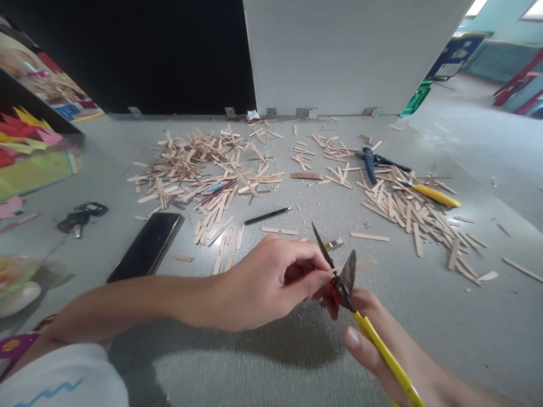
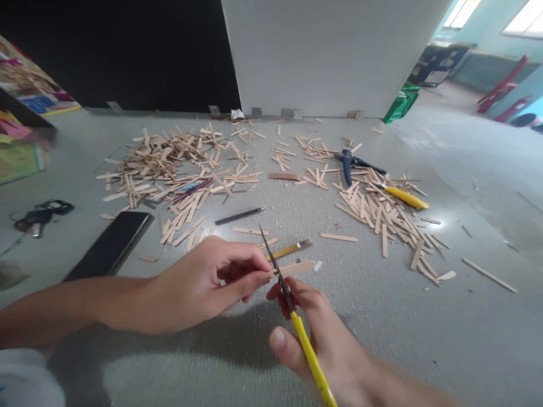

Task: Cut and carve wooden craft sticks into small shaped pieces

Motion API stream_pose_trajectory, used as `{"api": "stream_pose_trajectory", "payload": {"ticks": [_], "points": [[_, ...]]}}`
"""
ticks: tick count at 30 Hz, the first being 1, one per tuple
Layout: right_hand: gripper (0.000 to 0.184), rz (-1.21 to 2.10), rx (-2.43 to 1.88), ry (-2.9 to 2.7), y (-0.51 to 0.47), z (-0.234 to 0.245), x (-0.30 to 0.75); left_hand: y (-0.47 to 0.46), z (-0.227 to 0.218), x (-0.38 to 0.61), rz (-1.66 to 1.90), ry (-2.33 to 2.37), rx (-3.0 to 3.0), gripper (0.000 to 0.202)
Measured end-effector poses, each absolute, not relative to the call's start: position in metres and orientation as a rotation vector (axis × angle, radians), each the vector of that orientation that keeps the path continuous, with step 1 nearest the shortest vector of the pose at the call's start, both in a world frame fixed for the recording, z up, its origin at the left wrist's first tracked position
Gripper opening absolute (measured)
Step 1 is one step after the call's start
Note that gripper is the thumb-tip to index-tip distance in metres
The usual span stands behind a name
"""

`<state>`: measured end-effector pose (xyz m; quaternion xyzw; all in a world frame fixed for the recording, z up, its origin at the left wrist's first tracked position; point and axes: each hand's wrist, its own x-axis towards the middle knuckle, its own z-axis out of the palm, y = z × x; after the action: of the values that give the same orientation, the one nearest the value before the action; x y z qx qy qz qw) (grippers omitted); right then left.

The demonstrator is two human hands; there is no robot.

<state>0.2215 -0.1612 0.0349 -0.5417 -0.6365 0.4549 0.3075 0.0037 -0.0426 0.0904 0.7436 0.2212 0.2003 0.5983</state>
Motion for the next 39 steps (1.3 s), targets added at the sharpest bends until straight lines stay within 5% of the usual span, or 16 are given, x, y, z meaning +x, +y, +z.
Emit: {"api": "stream_pose_trajectory", "payload": {"ticks": [5,39], "points": [[0.053,1.190,-1.572,-1.565,-0.167,0.035,0.214,-0.043,0.089,0.004,0.465,0.528,1.716,0.017],[0.047,1.351,-1.616,-1.455,-0.164,0.050,0.199,-0.043,0.085,0.008,0.388,0.611,1.577,0.015]]}}
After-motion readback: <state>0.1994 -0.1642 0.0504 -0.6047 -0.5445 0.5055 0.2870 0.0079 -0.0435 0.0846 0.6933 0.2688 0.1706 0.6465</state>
